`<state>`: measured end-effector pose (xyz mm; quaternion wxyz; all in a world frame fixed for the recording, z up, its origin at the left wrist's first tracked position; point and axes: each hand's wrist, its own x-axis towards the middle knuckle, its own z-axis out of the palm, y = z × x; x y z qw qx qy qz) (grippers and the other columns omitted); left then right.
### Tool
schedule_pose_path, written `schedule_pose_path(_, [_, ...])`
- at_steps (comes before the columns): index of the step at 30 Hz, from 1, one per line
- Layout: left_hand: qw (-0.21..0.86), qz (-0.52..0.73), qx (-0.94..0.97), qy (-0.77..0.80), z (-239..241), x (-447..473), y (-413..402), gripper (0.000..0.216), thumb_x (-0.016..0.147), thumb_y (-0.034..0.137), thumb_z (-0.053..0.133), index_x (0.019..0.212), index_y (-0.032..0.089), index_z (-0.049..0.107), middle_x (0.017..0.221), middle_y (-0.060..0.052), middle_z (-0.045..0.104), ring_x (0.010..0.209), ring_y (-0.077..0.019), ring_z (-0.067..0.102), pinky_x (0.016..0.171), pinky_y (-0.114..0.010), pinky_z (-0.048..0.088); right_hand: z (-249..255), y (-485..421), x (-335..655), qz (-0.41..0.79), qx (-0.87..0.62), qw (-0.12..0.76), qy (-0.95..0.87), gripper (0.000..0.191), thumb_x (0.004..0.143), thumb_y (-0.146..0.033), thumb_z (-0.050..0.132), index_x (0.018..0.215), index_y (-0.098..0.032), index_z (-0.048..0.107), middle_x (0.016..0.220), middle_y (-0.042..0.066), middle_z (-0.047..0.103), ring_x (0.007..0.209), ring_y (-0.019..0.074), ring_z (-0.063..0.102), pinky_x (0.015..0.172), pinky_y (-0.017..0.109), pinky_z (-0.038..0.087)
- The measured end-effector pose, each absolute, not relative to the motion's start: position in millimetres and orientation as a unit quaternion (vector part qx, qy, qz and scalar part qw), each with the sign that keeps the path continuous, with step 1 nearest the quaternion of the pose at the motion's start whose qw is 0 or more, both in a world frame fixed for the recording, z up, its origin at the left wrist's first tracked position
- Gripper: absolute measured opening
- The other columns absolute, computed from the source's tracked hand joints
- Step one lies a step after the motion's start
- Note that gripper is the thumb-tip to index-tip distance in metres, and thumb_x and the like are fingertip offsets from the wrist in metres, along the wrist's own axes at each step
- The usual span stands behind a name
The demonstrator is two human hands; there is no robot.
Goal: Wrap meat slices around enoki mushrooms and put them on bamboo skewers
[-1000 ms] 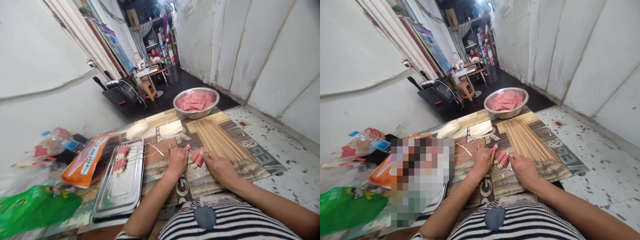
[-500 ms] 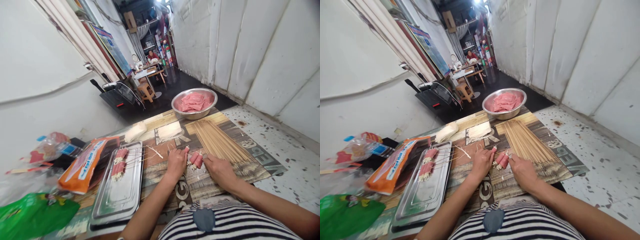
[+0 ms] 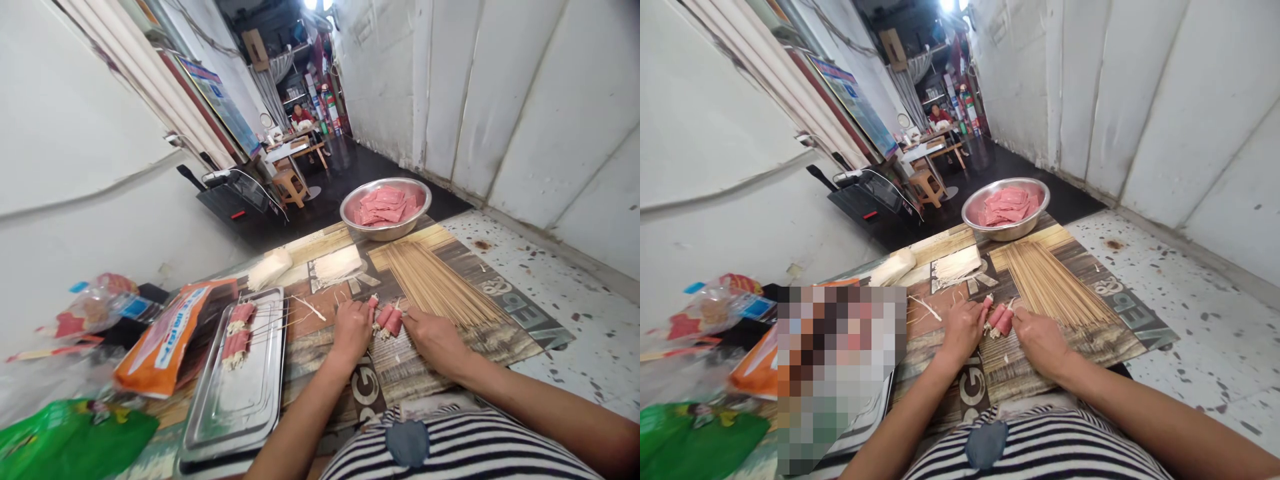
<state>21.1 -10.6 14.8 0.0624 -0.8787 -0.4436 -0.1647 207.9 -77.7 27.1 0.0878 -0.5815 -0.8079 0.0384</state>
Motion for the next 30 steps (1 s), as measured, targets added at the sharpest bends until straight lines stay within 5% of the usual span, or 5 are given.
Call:
schedule_pose_path(17, [-0.025, -0.13, -0.902, -0.411, 22, 10, -1, 0.028, 0.092, 0.013, 0.045, 0.076, 0.016, 0.067, 0.074, -0.007, 0.067, 0.07, -0.0173, 0.058, 0.066, -0.028, 0.041, 23, -47, 189, 0.112, -0.54, 0.108, -0.827, 0.022, 0.092, -0.007, 0.043, 0.091, -0.013, 0.064, 0.09, 0.006, 0.065, 0.083, 0.0141, 0.06, 0.071, 0.024, 0.043])
schedule_pose_path(26, [-0.072, -0.185, -0.87, -0.451, 20, 11, -3, 0.032, 0.094, 0.02, 0.044, 0.073, 0.016, 0.068, 0.074, -0.006, 0.067, 0.072, -0.0161, 0.059, 0.068, -0.027, 0.044, 2, -58, 217, 0.012, -0.561, 0.09, -0.823, 0.016, 0.088, -0.012, 0.05, 0.086, -0.014, 0.066, 0.086, 0.009, 0.065, 0.082, 0.021, 0.061, 0.068, 0.03, 0.041])
schedule_pose_path(30, [-0.071, -0.211, -0.852, -0.475, 18, 15, -12, 0.025, 0.09, 0.035, 0.054, 0.079, 0.018, 0.068, 0.075, -0.005, 0.066, 0.072, -0.0169, 0.061, 0.068, -0.029, 0.046, 19, -75, 228, 0.034, -0.572, 0.081, -0.816, 0.02, 0.088, -0.01, 0.048, 0.077, -0.015, 0.065, 0.075, 0.007, 0.064, 0.07, 0.0167, 0.06, 0.06, 0.027, 0.037])
